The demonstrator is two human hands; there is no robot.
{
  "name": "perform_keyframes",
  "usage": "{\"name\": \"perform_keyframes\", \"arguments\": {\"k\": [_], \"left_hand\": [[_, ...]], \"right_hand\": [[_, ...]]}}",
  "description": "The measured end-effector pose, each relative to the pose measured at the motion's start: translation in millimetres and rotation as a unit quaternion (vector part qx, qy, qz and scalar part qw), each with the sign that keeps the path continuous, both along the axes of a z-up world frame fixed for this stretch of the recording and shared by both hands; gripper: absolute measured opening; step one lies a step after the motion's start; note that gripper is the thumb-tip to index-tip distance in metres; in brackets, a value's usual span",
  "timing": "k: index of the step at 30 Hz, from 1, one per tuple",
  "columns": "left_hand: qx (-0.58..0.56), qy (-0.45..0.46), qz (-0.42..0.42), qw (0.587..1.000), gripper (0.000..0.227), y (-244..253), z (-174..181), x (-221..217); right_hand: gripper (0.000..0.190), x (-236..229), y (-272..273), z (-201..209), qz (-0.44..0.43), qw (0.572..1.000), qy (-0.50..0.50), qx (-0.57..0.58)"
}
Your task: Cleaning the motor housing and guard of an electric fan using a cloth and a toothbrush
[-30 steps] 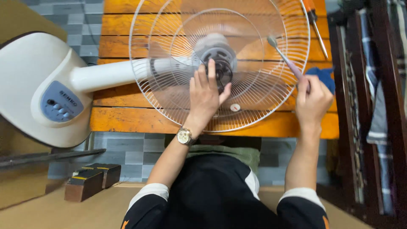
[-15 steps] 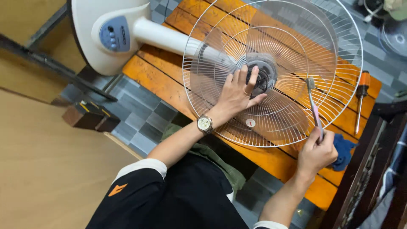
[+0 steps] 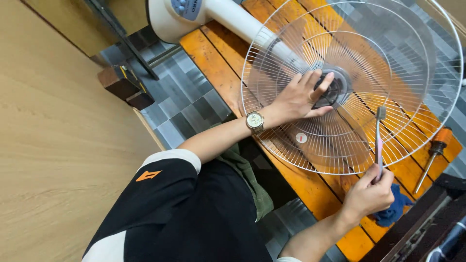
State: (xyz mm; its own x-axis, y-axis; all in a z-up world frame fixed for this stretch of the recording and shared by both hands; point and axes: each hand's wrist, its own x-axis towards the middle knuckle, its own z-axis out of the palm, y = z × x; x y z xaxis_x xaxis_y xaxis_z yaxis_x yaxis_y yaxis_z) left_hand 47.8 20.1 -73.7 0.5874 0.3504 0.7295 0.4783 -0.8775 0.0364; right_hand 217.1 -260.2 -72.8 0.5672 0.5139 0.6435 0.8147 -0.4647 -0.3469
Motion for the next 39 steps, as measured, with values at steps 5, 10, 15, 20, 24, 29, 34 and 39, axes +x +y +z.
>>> {"name": "perform_keyframes", "arguments": {"k": [5,10,15,20,24,29,34,39], "left_hand": [[0.032,-0.003,0.026,0.999,0.093,-5.9,6.3,0.2],[0.057,0.002,0.038,0.998,0.094,-8.0,16.5,-5.8],[0.012,-0.010,-0.037,0.999,0.098,-4.3,11.5,-5.5],[0.031,-0.066,-0.063,0.995,0.089,-0.9,7.8,-2.2],[0.022,-0.064,-0.086,0.994,0.090,-2.9,14.1,-4.4],[-0.020,-0.051,-0.093,0.994,0.091,-4.1,19.4,-12.0],[-0.045,-0.033,-0.124,0.991,0.092,-6.9,42.5,-24.0],[-0.075,-0.015,-0.137,0.988,0.092,-6.0,35.3,-24.6]], "right_hand": [[0.034,3.5,-2.9,0.0,0.007,1.000,0.002,-0.005],[0.035,5.6,2.0,-1.8,0.018,1.000,0.002,0.008],[0.038,0.6,1.4,-1.9,-0.024,1.000,0.009,0.003],[0.024,10.6,-5.9,-16.1,-0.039,0.999,0.012,-0.014],[0.023,-11.2,-0.7,9.5,-0.060,0.997,0.037,-0.019],[0.020,-21.9,1.7,20.8,-0.064,0.992,0.099,-0.035],[0.014,-34.5,12.2,42.0,-0.107,0.990,0.094,-0.022],[0.010,-56.6,30.6,75.4,-0.162,0.981,0.100,-0.025]]}}
